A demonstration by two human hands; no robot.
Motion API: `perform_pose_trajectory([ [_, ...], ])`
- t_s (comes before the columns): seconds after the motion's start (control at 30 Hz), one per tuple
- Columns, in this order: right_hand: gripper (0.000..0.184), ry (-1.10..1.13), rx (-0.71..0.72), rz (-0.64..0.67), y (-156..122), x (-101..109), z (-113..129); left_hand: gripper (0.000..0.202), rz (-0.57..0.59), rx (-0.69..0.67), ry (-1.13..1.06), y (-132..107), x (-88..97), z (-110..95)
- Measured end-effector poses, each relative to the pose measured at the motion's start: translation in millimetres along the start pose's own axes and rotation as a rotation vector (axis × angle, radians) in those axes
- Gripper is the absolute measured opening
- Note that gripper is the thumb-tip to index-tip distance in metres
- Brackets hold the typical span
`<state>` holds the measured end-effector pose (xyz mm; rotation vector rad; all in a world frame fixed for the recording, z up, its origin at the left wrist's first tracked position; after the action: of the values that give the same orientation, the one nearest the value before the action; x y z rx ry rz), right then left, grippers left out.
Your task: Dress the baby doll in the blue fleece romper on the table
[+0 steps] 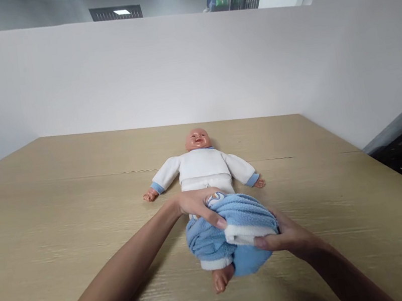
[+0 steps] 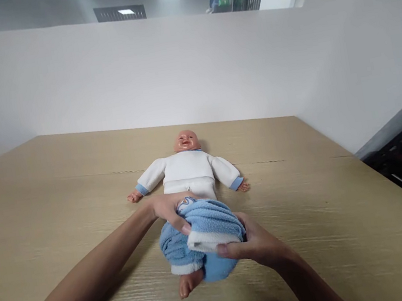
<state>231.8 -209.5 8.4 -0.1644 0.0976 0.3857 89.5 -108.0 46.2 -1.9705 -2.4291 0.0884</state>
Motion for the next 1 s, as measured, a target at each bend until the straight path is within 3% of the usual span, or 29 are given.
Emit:
perform_pose_trajectory([
  [0.1,0.052,0.003,0.065,-0.274,-8,6,0,0.056,0.134,0.01,-0.05,2,-8.7,4],
  [0.2,0.042,0.007,0.118,-0.426,-15,2,0,0.054,0.128,0.012,-0.087,3,-11.3,5],
  [0.3,0.045,-0.083,0.161,-0.583,-27,-8,8,0.053,0.128,0.0,0.003,4,-17.7,-2],
  [0.5,0.06,-0.171,0.023,-0.827,-57,-67,-13,0.048,0.025,0.047,0.415,10,-19.5,-8],
  [0.63,0.053,-0.216,0.019,-0.897,-67,-98,-39,0.055,0.116,0.086,0.599,6,-30.9,-9],
  [0.7,0.053,-0.239,0.049,-0.95,-72,-97,-48,0.06,0.14,0.146,0.659,3,-35.8,-9],
  [0.8,0.057,-0.36,0.085,-1.047,-81,-77,-56,0.07,0.097,0.259,0.804,-4,-37.9,-7],
  [1.0,0.039,-0.749,0.132,-0.978,-86,-39,-76,0.07,-0.088,0.399,1.1,-16,-42.3,-2],
])
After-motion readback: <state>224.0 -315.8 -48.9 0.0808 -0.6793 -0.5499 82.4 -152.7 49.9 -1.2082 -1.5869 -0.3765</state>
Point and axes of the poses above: each hand's wrist, its own y-axis towards the middle knuckle, its own x-axis out of the back of the hand, z = x × y, the point moved 7 cm from there along y, towards the middle knuckle
